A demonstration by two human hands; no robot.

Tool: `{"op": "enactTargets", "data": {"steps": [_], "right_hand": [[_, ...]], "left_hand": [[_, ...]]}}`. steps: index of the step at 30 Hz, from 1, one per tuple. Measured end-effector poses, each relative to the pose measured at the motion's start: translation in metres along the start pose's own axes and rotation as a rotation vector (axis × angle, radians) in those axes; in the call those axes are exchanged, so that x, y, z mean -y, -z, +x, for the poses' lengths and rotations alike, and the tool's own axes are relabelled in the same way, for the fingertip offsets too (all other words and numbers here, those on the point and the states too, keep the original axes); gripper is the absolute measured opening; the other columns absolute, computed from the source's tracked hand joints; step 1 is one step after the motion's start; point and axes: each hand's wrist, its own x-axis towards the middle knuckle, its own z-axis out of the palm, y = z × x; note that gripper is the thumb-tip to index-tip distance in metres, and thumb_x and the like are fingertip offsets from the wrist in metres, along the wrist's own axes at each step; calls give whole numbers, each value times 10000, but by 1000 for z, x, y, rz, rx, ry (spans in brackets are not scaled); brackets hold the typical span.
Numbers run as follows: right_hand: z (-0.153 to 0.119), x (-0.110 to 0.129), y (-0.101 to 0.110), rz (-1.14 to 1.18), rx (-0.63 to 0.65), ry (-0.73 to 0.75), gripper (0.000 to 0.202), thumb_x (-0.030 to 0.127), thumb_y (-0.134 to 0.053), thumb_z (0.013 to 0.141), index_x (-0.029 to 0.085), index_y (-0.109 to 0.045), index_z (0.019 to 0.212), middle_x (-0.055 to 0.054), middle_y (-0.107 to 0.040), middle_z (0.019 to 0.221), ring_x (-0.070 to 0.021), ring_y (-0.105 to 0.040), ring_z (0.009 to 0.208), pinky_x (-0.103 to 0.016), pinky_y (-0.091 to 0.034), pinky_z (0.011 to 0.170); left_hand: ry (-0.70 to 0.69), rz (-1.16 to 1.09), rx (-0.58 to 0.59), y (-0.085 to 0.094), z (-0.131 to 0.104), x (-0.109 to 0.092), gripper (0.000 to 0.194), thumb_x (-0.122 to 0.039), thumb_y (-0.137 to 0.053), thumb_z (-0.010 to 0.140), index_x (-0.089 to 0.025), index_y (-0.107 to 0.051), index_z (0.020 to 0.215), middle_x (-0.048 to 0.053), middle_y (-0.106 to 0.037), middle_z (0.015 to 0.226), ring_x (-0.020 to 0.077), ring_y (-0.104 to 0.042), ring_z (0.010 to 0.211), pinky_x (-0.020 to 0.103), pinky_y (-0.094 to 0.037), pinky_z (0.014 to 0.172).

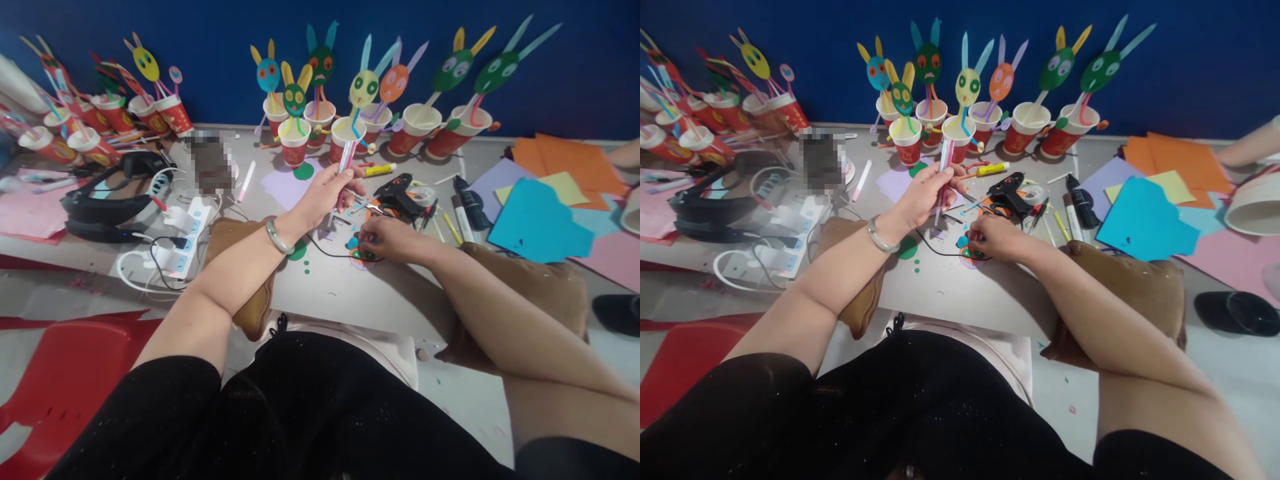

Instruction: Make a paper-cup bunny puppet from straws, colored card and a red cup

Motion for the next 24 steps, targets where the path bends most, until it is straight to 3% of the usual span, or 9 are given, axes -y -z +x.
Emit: {"op": "enactTargets", "data": {"steps": [7,11,15,20,24], "right_hand": [[-9,-3,19,42,-140,116,145,363,-620,808,235,-668,762,-101,-767,910,-293,-683,953,-406,-519,906],[-19,-4,42,116,-216,43,127,370,-609,792,251,-650,772,-76,-759,842,-256,-665,807,-383,-507,793],[-28,-4,64,219,-407,38,140,388,-634,735,250,-619,716,-48,-715,733,-223,-629,703,-364,-477,718],[-32,-1,85,311,-649,100,128,358,-676,730,241,-628,713,-39,-709,748,-189,-609,696,-352,-474,702],[-27,0,95,348,-737,125,116,338,-712,748,243,-647,735,-33,-699,772,-169,-584,702,-358,-458,702]], "left_hand": [[52,12,-27,-2,-2,-4,176,-227,-452,1112,-168,-594,1027,-40,-657,730,26,-520,495,179,-354,499],[64,27,-26,-5,-3,-8,194,-193,-413,1113,-159,-570,1003,-42,-651,699,30,-518,475,184,-353,490],[112,19,-7,-6,-2,-8,178,-150,-407,1093,-153,-555,994,-44,-653,672,39,-518,464,190,-344,476],[191,21,54,-7,-2,-5,143,-51,-452,996,-159,-543,1011,-34,-685,698,50,-530,468,204,-353,465],[246,57,119,-9,-5,-7,146,-37,-562,928,-166,-539,992,-24,-688,702,53,-543,478,210,-343,475]]}}
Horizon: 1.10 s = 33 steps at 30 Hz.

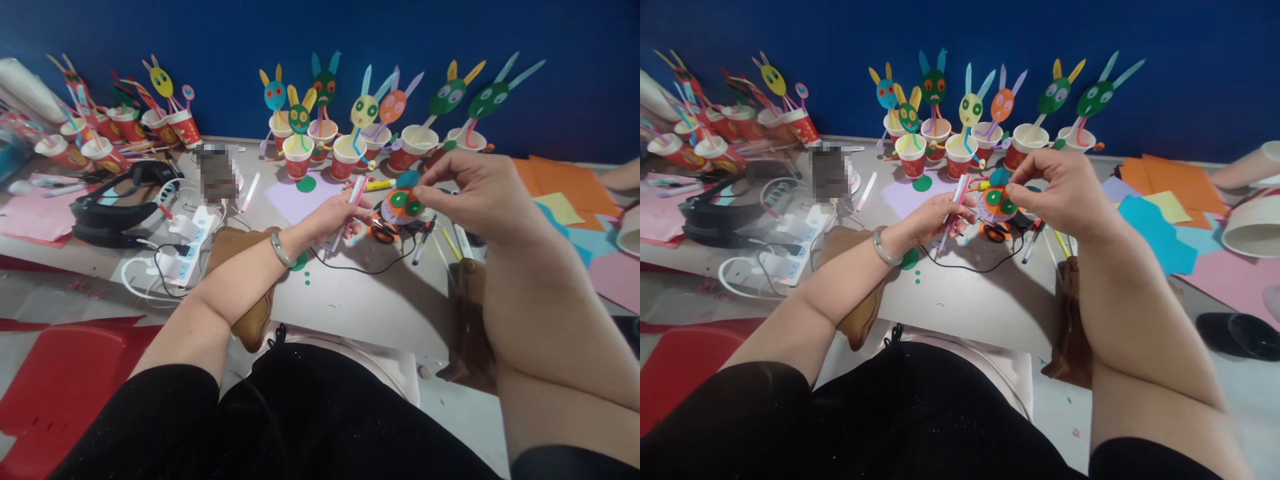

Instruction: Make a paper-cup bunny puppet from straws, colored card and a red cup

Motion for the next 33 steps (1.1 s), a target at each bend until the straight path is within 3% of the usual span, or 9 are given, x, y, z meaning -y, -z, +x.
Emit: {"op": "enactTargets", "data": {"steps": [6,12,15,20,28,33], "right_hand": [[7,-4,-5,53,94,-43,172,372,-737,735,224,-650,724,-37,-703,765,-160,-582,701,-345,-450,688],[-1,-26,-31,72,548,-160,314,530,-750,748,235,-662,809,-43,-759,811,-201,-674,736,-339,-504,700],[-6,-35,-46,50,662,-125,279,500,-711,773,247,-652,875,-48,-775,870,-228,-704,795,-356,-534,747],[-8,-41,-59,-48,742,-75,240,413,-630,776,234,-651,935,-86,-776,946,-263,-726,869,-371,-541,792],[-13,-46,-63,-146,784,-31,233,375,-648,810,243,-699,995,-78,-795,951,-284,-751,925,-367,-529,822],[-8,-43,-41,-75,763,-7,231,449,-664,840,244,-675,946,-71,-793,925,-263,-732,883,-356,-528,778]], "left_hand": [[4,-16,-8,2,2,0,141,-36,-555,928,-159,-547,998,-19,-685,696,53,-555,489,212,-353,496],[-93,-73,-236,11,6,-5,157,-58,-426,1007,-154,-544,1046,-42,-662,705,27,-539,499,182,-367,520],[-101,-69,-285,11,4,-7,131,-88,-420,1046,-158,-527,1073,-46,-659,737,24,-562,526,176,-386,540],[-77,-8,-217,6,0,-5,141,-83,-417,1055,-154,-538,1074,-43,-662,754,33,-582,548,184,-407,557],[-44,-18,-113,5,-2,-1,122,-103,-435,1063,-158,-544,1071,-42,-672,765,45,-612,571,191,-451,585],[-46,-28,-71,7,1,2,119,-103,-441,1060,-153,-549,1073,-34,-693,767,46,-622,562,189,-445,568]]}}
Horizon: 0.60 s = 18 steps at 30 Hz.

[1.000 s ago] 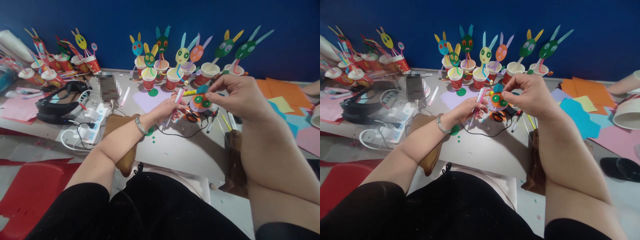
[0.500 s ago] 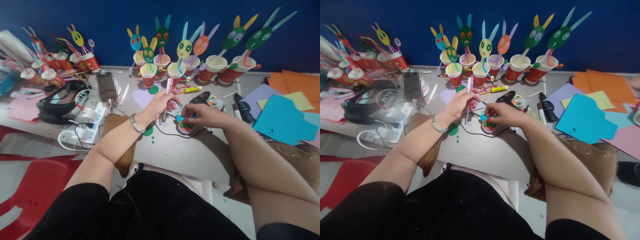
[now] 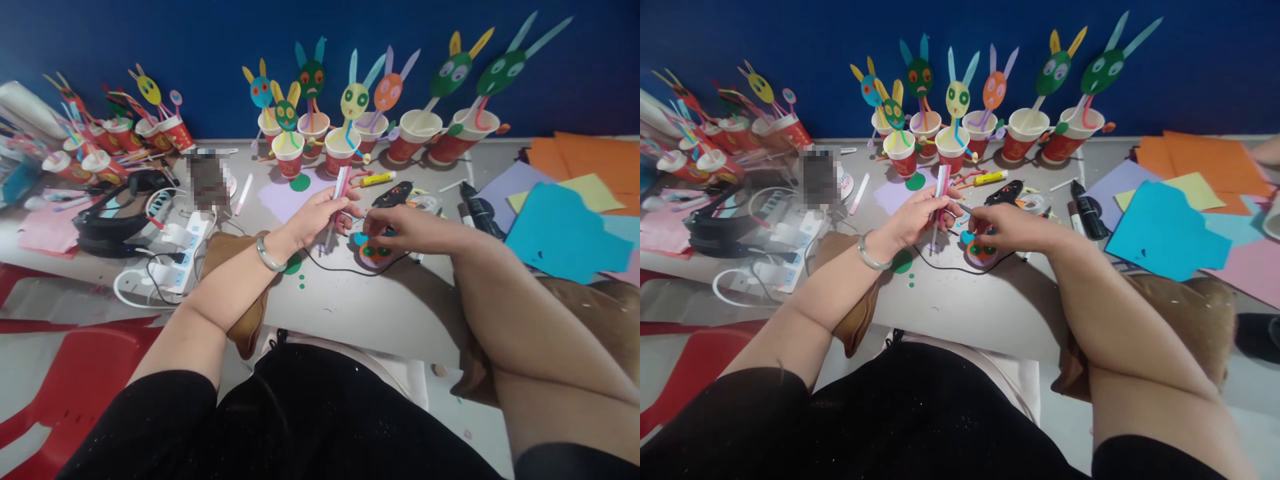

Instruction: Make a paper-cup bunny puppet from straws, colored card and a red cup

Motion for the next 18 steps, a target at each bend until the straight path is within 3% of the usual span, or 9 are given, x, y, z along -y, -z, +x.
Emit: {"op": "enactTargets", "data": {"steps": [2,5,9,13,18], "right_hand": [[-10,4,13,63,-72,-14,251,480,-680,847,244,-660,931,-72,-787,923,-244,-710,849,-359,-525,772],[-22,11,28,146,-312,0,254,465,-717,835,234,-666,925,-81,-768,935,-228,-681,853,-369,-522,786],[-26,17,31,253,-599,55,227,392,-795,777,235,-671,885,-70,-732,922,-215,-656,860,-398,-531,826],[-24,20,29,274,-689,52,221,367,-809,773,246,-671,898,-61,-730,963,-214,-669,881,-424,-562,878],[-25,20,31,251,-700,30,249,365,-852,764,266,-675,910,-74,-754,1017,-242,-697,928,-466,-588,958]], "left_hand": [[19,0,12,0,1,2,132,-97,-426,1060,-150,-547,1063,-33,-694,747,47,-612,535,192,-437,547],[48,23,72,-1,2,7,137,-91,-430,1048,-147,-553,1071,-21,-711,739,54,-614,514,194,-428,514],[85,67,188,-4,0,16,176,-74,-476,1005,-167,-547,1137,-5,-749,754,78,-662,533,190,-442,506],[155,100,284,-10,-4,20,176,-52,-462,988,-186,-519,1085,19,-770,774,94,-692,560,197,-486,548],[188,96,319,-15,-6,20,182,-35,-549,935,-172,-547,1054,16,-755,822,95,-694,580,226,-527,579]]}}
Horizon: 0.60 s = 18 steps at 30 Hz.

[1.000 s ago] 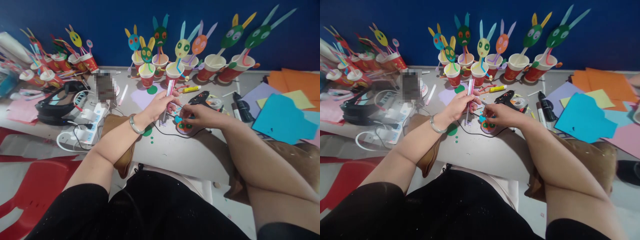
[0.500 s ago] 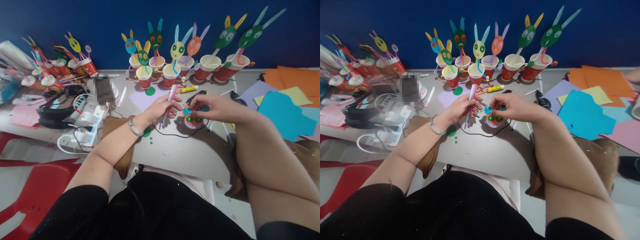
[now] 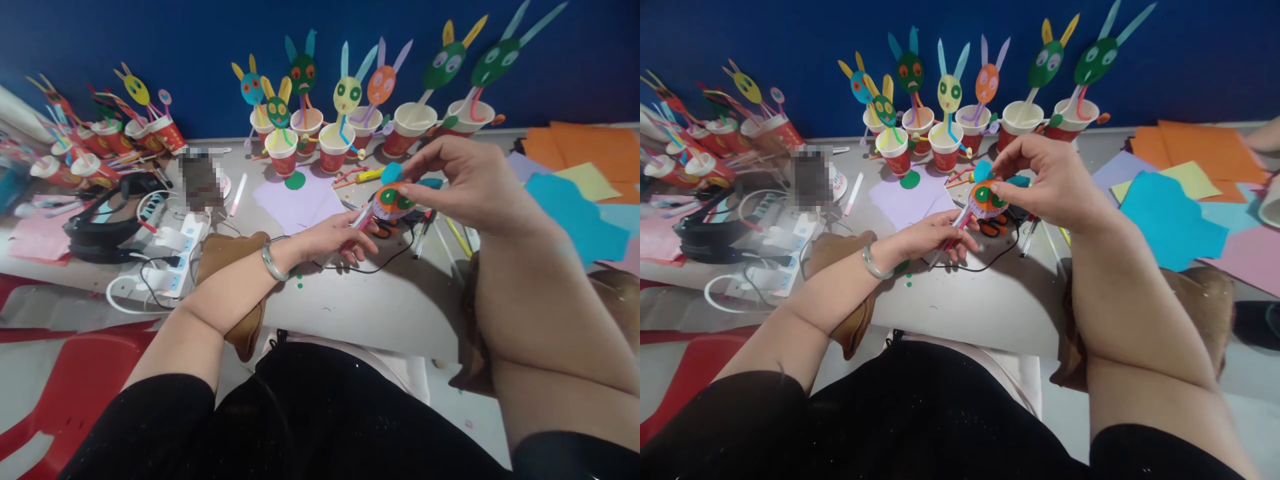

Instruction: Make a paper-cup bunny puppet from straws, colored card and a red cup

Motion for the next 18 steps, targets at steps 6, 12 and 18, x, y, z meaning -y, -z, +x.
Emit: {"op": "enactTargets", "data": {"steps": [6,12,18], "right_hand": [[1,2,-4,53,13,-18,271,353,-882,737,284,-688,914,-80,-747,989,-246,-701,925,-484,-599,969],[3,2,-9,103,-42,-63,300,360,-882,706,293,-647,880,-67,-741,967,-237,-687,879,-473,-602,904],[5,1,-13,119,-63,-113,316,354,-874,689,284,-630,876,-63,-730,952,-231,-690,860,-448,-588,853]], "left_hand": [[-10,0,15,2,3,6,141,-73,-589,944,-155,-556,1055,19,-740,832,89,-687,582,222,-521,571],[-2,-3,11,-1,1,5,106,-59,-560,986,-154,-560,1032,5,-733,819,75,-680,574,201,-513,552],[0,-65,-2,-3,3,7,98,-209,-550,1083,-148,-574,1010,5,-730,797,76,-681,570,196,-502,551]]}}
